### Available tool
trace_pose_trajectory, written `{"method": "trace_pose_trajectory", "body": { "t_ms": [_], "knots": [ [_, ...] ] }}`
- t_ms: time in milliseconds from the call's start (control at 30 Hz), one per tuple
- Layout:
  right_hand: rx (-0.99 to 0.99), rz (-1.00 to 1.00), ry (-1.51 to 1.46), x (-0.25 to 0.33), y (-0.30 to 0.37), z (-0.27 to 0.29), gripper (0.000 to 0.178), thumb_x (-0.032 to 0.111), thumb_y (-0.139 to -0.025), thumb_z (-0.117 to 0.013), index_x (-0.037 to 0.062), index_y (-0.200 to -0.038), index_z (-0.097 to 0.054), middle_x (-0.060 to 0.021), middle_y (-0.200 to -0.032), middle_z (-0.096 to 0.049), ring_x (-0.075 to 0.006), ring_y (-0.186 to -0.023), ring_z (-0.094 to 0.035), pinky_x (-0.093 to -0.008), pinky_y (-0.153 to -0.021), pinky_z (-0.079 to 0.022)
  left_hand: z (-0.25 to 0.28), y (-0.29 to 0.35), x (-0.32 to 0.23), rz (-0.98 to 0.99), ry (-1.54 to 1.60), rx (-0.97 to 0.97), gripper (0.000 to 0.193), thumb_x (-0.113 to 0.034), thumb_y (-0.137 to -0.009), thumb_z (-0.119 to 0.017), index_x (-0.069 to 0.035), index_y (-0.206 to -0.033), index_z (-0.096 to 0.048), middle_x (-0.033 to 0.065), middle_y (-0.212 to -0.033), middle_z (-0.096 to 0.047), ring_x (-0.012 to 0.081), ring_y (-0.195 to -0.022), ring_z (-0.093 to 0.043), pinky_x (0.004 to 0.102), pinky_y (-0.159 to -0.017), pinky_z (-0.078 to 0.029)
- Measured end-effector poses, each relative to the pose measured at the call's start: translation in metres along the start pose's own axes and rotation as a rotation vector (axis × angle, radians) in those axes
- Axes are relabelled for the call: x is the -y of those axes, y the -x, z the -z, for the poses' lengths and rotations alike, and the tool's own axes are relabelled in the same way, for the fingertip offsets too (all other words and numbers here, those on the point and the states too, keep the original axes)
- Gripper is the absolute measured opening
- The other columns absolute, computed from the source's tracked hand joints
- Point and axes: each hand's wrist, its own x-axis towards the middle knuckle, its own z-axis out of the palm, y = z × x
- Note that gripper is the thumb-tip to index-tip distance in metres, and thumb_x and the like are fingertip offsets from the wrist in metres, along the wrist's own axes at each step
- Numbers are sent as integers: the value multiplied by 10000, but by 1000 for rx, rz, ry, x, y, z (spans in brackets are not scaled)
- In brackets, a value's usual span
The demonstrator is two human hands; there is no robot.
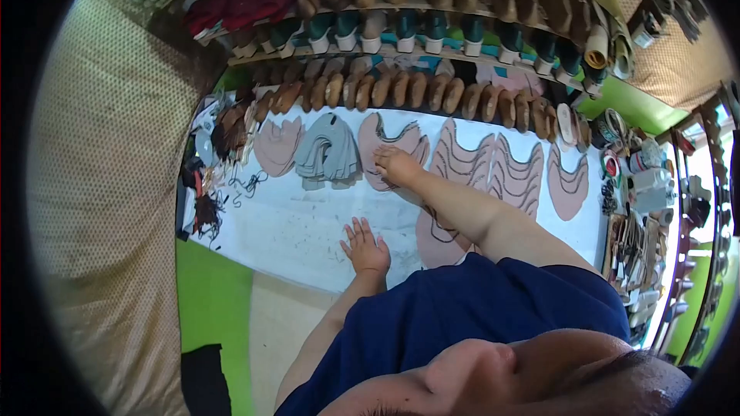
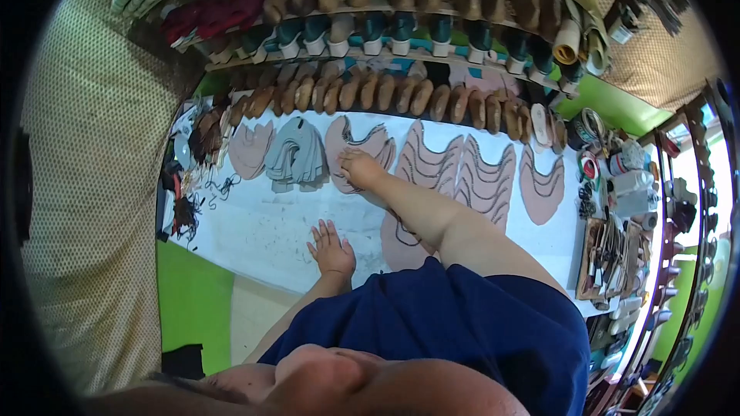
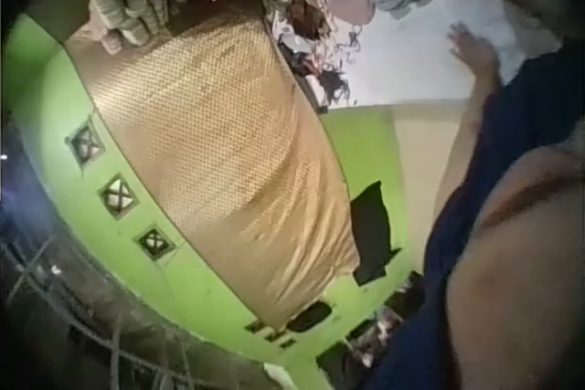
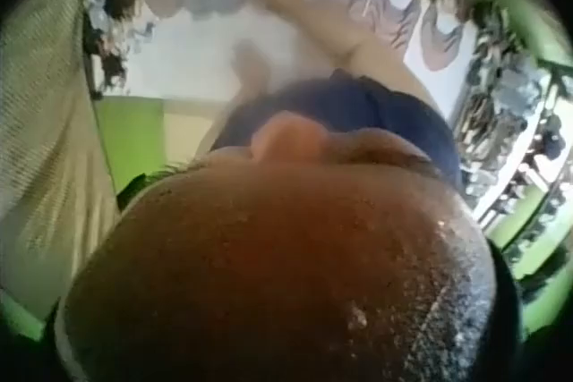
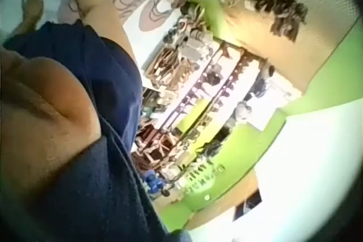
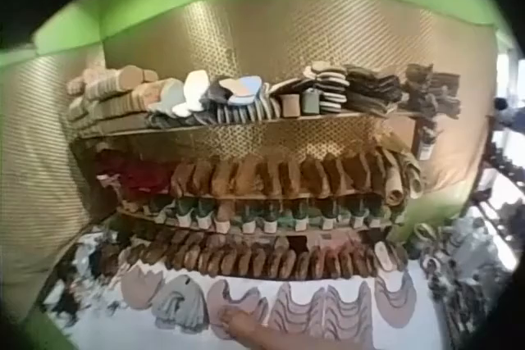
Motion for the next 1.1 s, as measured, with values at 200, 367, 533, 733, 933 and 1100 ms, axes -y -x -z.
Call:
{"method": "trace_pose_trajectory", "body": {
  "t_ms": [200, 367, 533, 733, 933, 1100],
  "knots": [
    [-94, 33, 254, 9, -16, -8, 422, 200, -829, -628, 13, -1205, -666, -160, -1308, -624, -341, -1302, -517, -417, -1127, -371, 6, -5, 1, -39, 19, -26, 732, -346, -922, -493, -96, -1562, -242, 130, -1653, -149, 363, -1525, -80, 625, -1174, -28],
    [-109, -104, 54, 10, -29, -8, 329, 214, -855, -607, 28, -1103, -717, -152, -1164, -690, -335, -1198, -593, -398, -1043, -452, 8, -1, 3, -30, 20, -27, 748, -335, -916, -490, -85, -1566, -219, 130, -1654, -143, 367, -1525, -74, 610, -1180, -24],
    [-23, -271, -4, 7, -42, 16, 308, 248, -878, -588, 32, -1047, -728, -160, -1075, -708, -359, -1042, -659, -434, -912, -521, 4, -1, 2, -47, 15, -42, 752, -334, -915, -483, -93, -1573, -209, 126, -1657, -132, 367, -1525, -78, 611, -1178, -15],
    [-519, -803, -901, 17, -39, 68, 172, 151, -810, -706, 0, -890, -711, -91, -743, -646, -150, -694, -600, -336, -651, -487, 0, -1, 5, -50, 18, -65, 750, -336, -914, -483, -96, -1572, -213, 125, -1657, -133, 370, -1523, -87, 616, -1176, -25],
    [-634, -635, -145, -10, 8, 194, 296, 194, -751, -720, 36, -1000, -686, -199, -869, -701, -363, -812, -691, -416, -733, -543, 4, 1, 1, -72, 20, -94, 733, -338, -920, -492, -97, -1564, -239, 118, -1656, -143, 357, -1523, -96, 613, -1180, -38],
    [-557, -693, 282, -30, 95, 278, 291, 151, -805, -601, 76, -1078, -669, -238, -907, -692, -398, -842, -686, -476, -760, -547, 4, 2, 0, -98, 11, -96, 735, -332, -916, -495, -95, -1562, -238, 120, -1654, -148, 363, -1523, -95, 615, -1178, -53]
  ]
}}
